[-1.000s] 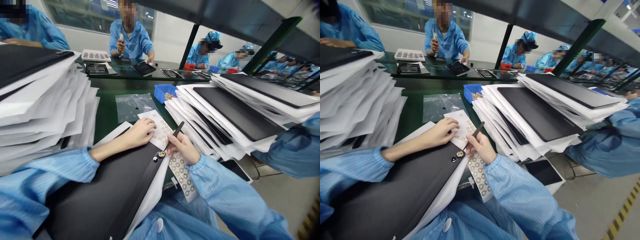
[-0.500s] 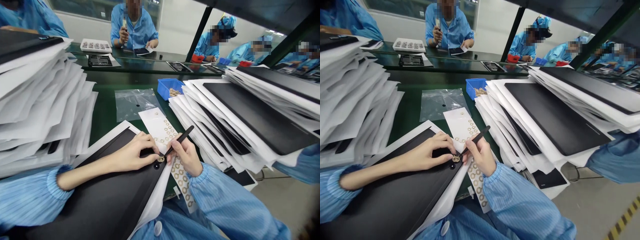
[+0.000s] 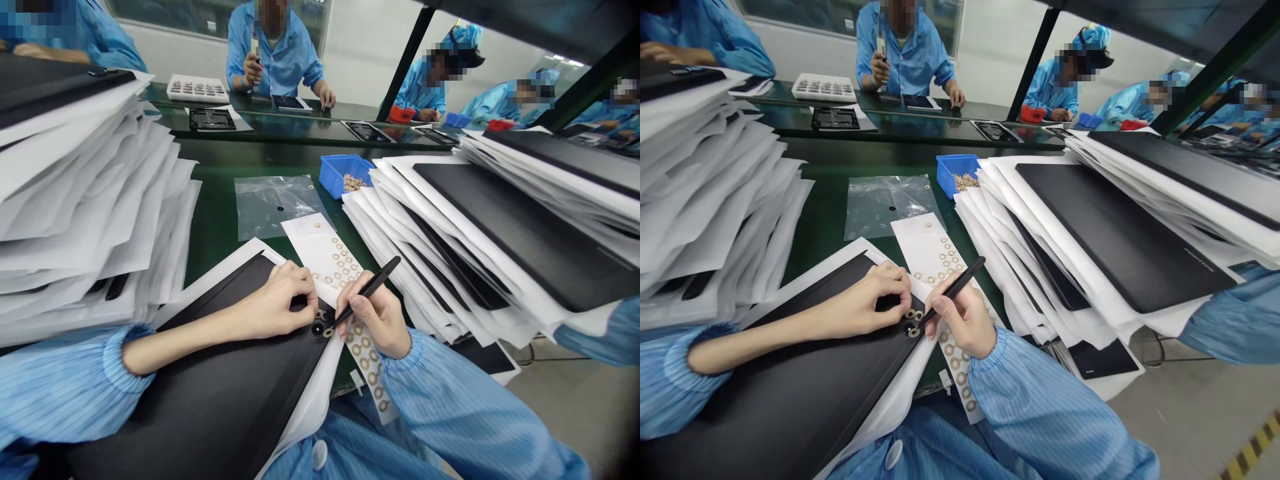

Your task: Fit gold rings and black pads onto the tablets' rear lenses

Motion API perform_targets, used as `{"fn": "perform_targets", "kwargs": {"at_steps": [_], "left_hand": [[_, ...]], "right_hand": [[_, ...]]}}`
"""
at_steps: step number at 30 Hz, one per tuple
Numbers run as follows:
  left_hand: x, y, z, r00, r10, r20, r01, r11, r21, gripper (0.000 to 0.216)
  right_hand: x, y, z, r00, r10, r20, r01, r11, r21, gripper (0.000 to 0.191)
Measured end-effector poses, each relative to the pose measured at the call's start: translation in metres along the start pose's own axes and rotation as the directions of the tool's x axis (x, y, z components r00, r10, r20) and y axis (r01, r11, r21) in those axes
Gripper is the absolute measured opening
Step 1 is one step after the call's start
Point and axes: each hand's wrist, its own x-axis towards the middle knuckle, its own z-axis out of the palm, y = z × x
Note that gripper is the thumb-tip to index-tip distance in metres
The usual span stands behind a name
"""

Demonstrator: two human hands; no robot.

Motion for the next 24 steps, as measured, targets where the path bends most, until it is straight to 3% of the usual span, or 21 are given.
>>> {"fn": "perform_targets", "kwargs": {"at_steps": [4,6,8,12,15,18,20,24], "left_hand": [[0.015,-0.01,-0.014,0.985,-0.041,-0.169,0.042,0.999,0.005,0.014],[0.03,-0.018,-0.025,0.946,-0.032,-0.322,0.065,0.994,0.093,0.015],[0.045,-0.025,-0.033,0.914,0.042,-0.404,0.065,0.967,0.247,0.016],[0.058,-0.036,-0.035,0.952,0.118,-0.282,0.037,0.872,0.488,0.029],[0.055,-0.039,-0.032,0.966,0.102,-0.237,0.041,0.846,0.532,0.019],[0.045,-0.035,-0.031,0.953,0.121,-0.279,0.034,0.87,0.493,0.018],[0.034,-0.028,-0.028,0.944,0.169,-0.283,-0.035,0.906,0.423,0.017],[0.005,-0.011,-0.015,0.954,0.279,-0.111,-0.251,0.944,0.213,0.018]], "right_hand": [[0.003,0.003,-0.001,0.994,0.024,-0.104,-0.019,0.999,0.051,0.023],[0.005,0.005,-0.001,0.986,0.037,-0.162,-0.025,0.997,0.072,0.024],[0.006,0.006,-0.001,0.982,0.047,-0.184,-0.031,0.996,0.088,0.023],[0.007,0.007,-0.002,0.977,0.067,-0.204,-0.054,0.996,0.066,0.024],[0.008,0.007,-0.002,0.974,0.091,-0.207,-0.084,0.996,0.04,0.026],[0.008,0.008,-0.002,0.972,0.115,-0.204,-0.111,0.993,0.034,0.027],[0.009,0.008,-0.002,0.967,0.143,-0.209,-0.138,0.99,0.038,0.029],[0.011,0.008,-0.001,0.947,0.219,-0.236,-0.209,0.975,0.07,0.032]]}}
